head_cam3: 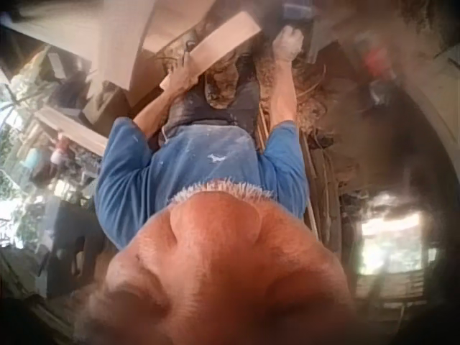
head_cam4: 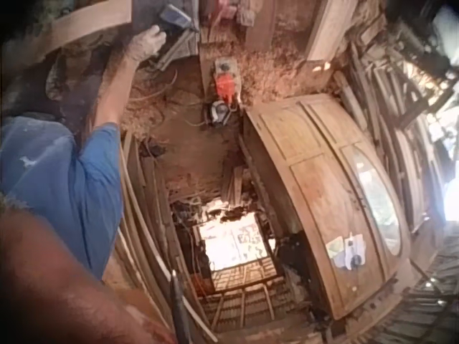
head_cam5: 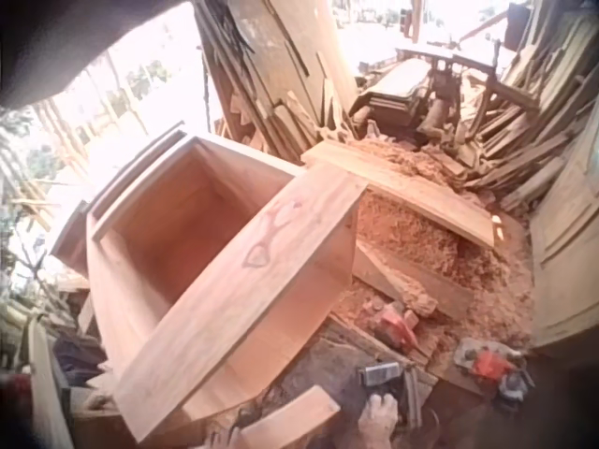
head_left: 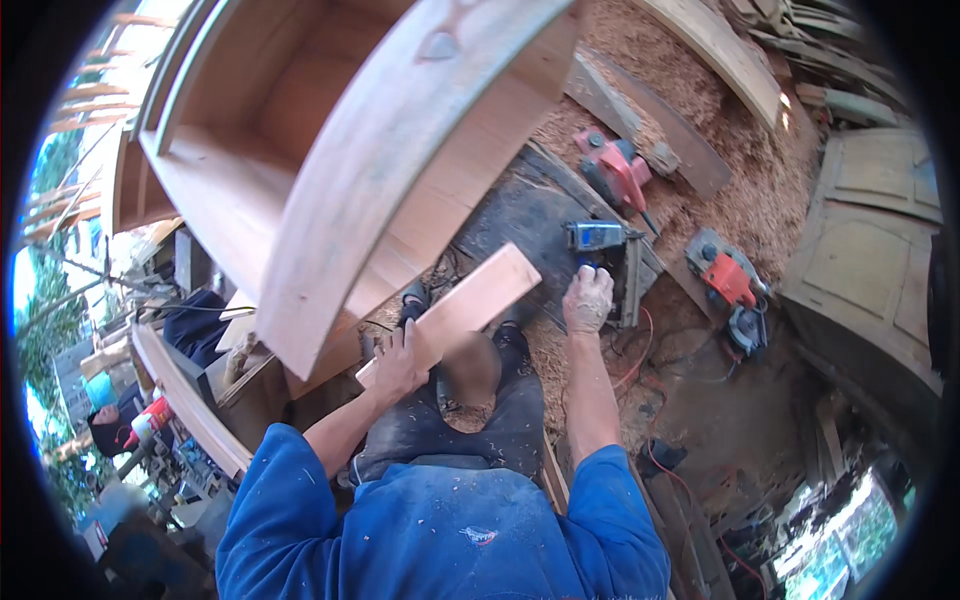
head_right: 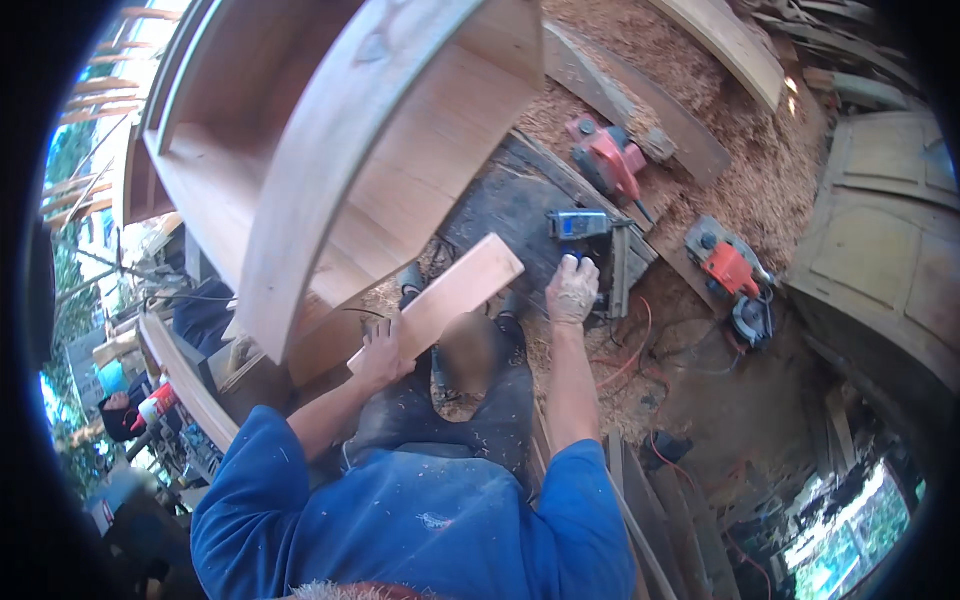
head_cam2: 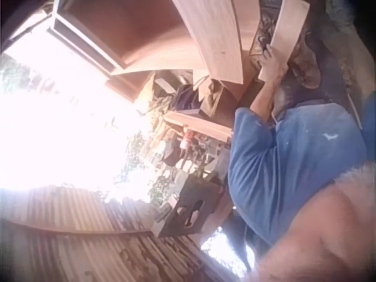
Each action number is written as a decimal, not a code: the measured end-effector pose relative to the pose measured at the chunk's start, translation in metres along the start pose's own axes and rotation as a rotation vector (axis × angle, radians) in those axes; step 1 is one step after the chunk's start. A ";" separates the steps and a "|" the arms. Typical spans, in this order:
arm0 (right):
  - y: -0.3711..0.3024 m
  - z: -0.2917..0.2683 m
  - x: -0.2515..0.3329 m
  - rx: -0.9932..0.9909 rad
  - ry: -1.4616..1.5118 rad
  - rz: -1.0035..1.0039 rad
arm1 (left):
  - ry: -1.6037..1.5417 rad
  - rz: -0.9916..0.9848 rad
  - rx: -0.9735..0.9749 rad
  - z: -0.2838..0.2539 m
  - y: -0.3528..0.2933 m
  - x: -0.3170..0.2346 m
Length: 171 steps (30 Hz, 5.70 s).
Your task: The person applies glue to wooden strips and attaches them to the front edges of a cabinet carcass, then secures the pieces using a pneumatic nail gun.
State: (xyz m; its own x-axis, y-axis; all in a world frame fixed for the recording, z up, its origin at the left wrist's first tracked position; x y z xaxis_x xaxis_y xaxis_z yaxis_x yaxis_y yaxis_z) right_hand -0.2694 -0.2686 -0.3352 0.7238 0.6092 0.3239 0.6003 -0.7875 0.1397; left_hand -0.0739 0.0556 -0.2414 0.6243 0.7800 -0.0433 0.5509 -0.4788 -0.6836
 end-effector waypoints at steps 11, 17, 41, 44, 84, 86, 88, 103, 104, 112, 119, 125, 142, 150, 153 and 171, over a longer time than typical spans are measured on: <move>-0.036 -0.116 0.138 0.596 1.571 0.514 | -0.187 0.109 -0.169 -0.012 -0.144 0.144; -0.042 -0.233 0.292 0.937 1.192 -0.097 | -0.440 0.101 -0.416 0.026 -0.167 0.155; 0.123 -0.318 0.367 0.413 -0.132 -1.238 | -1.092 0.414 -0.882 -0.142 -0.042 0.050; 0.149 -0.307 0.363 0.480 -0.299 -1.339 | -1.097 0.412 -0.835 -0.144 -0.036 0.041; 0.126 -0.253 0.395 0.525 0.068 -1.710 | -1.275 0.538 -0.964 -0.189 -0.074 0.013; 0.126 -0.252 0.395 0.534 0.083 -1.718 | -1.275 0.525 -0.965 -0.192 -0.077 0.016; 0.127 -0.252 0.394 0.538 0.096 -1.723 | -1.272 0.518 -0.968 -0.192 -0.079 0.016; 0.131 -0.256 0.411 0.643 0.222 -1.698 | -1.269 0.468 -1.024 -0.200 -0.084 0.020; 0.131 -0.257 0.412 0.663 0.224 -1.689 | -1.262 0.462 -1.019 -0.201 -0.085 0.021; 0.136 -0.253 0.407 0.685 0.255 -1.714 | -1.241 0.447 -1.014 -0.204 -0.084 0.023; 0.138 -0.253 0.409 0.740 0.282 -1.653 | -1.233 0.425 -1.030 -0.205 -0.085 0.023; 0.135 -0.252 0.408 0.739 0.282 -1.658 | -1.259 0.419 -1.020 -0.202 -0.085 0.019; 0.133 -0.251 0.409 0.719 0.295 -1.637 | -1.228 0.429 -0.998 -0.203 -0.089 0.012; 0.135 -0.252 0.406 0.723 0.289 -1.605 | -1.381 0.374 -1.093 -0.203 -0.090 0.002; 0.134 -0.252 0.406 0.719 0.282 -1.598 | -1.387 0.409 -1.181 -0.202 -0.091 -0.001; 0.135 -0.250 0.405 0.690 0.307 -1.591 | -1.781 0.236 -1.071 -0.202 -0.081 -0.020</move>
State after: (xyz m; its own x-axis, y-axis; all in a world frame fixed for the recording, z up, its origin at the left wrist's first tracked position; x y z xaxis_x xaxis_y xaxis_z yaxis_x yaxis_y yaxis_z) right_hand 0.0197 -0.1509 0.0490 -0.6903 0.5750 0.4391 0.6759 0.7291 0.1078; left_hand -0.0193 -0.0024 -0.0383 -0.0131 -0.1785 -0.9839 0.9963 -0.0861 0.0024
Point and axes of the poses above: each hand's wrist, its own y-axis towards the middle knuckle, its own z-axis out of the palm, x = y × z, the point moved 4 cm from there along y, towards the middle knuckle, and after that the axes turned 7 degrees about -z, right-handed, at the moved point
